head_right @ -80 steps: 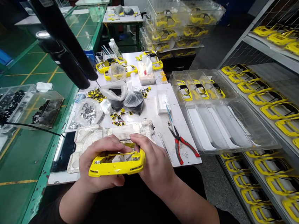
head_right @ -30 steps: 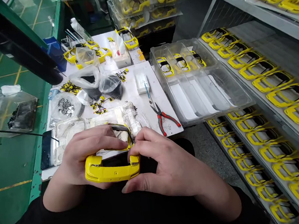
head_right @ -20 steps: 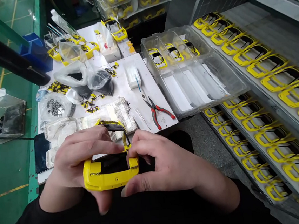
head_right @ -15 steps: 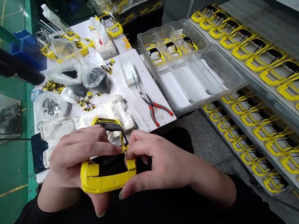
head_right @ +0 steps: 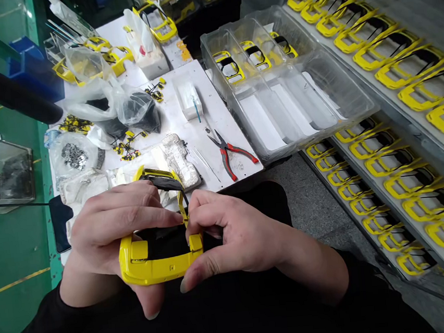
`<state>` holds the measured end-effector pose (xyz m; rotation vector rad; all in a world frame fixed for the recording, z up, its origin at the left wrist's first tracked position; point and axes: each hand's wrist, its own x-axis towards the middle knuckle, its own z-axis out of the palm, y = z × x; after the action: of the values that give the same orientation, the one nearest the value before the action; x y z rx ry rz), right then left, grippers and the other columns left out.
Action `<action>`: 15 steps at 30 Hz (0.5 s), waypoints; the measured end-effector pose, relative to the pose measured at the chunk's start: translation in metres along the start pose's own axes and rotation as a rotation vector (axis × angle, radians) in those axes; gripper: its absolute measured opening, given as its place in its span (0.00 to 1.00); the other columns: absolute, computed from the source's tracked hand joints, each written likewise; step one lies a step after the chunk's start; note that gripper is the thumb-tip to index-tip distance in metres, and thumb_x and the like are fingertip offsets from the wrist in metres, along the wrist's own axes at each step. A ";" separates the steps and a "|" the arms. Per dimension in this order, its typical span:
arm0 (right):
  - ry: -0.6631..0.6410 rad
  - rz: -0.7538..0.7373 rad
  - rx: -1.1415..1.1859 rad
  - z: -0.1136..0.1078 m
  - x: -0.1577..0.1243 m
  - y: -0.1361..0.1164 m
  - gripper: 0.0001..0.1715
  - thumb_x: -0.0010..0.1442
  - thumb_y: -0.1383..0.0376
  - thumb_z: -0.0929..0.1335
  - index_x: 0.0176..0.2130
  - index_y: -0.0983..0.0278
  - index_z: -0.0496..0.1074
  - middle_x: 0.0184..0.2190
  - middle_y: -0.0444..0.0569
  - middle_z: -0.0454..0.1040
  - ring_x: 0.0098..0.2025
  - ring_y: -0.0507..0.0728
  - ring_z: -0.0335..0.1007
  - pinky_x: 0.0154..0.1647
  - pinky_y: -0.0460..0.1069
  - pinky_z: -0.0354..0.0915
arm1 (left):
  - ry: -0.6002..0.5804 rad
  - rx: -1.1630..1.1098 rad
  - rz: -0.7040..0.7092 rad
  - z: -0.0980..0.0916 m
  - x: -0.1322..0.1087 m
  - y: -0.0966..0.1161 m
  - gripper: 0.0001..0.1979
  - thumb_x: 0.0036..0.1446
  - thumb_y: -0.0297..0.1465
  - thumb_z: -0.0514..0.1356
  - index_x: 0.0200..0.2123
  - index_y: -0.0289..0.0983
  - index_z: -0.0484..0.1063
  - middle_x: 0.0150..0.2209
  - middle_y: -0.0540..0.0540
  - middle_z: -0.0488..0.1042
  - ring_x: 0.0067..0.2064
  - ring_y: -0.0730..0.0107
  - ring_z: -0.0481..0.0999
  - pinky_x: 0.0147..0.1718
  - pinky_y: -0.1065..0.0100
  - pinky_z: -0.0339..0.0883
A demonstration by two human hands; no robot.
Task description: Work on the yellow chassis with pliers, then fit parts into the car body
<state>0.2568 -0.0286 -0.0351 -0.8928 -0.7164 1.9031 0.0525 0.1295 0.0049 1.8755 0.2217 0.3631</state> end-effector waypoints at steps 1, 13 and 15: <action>-0.001 0.002 0.009 0.000 0.000 0.000 0.32 0.48 0.44 0.90 0.34 0.62 0.82 0.38 0.40 0.69 0.35 0.49 0.61 0.31 0.48 0.60 | -0.004 0.002 -0.002 0.000 0.000 0.000 0.39 0.57 0.65 0.75 0.54 0.38 0.82 0.26 0.49 0.78 0.23 0.66 0.74 0.26 0.60 0.64; 0.093 -0.093 -0.097 0.009 -0.006 -0.002 0.29 0.52 0.44 0.89 0.39 0.60 0.85 0.42 0.44 0.73 0.39 0.52 0.67 0.42 0.50 0.69 | 0.042 -0.006 -0.024 -0.001 -0.003 0.002 0.39 0.52 0.62 0.81 0.55 0.41 0.83 0.27 0.48 0.78 0.22 0.65 0.72 0.25 0.59 0.62; 0.094 -0.114 -0.124 0.010 -0.006 -0.002 0.29 0.54 0.43 0.88 0.40 0.60 0.85 0.43 0.45 0.74 0.41 0.54 0.70 0.44 0.51 0.71 | 0.044 -0.017 -0.024 -0.002 -0.003 0.002 0.40 0.52 0.64 0.78 0.56 0.43 0.83 0.26 0.49 0.77 0.22 0.64 0.73 0.25 0.58 0.62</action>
<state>0.2518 -0.0345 -0.0266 -0.9910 -0.8179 1.7195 0.0488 0.1298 0.0073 1.8479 0.2700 0.3883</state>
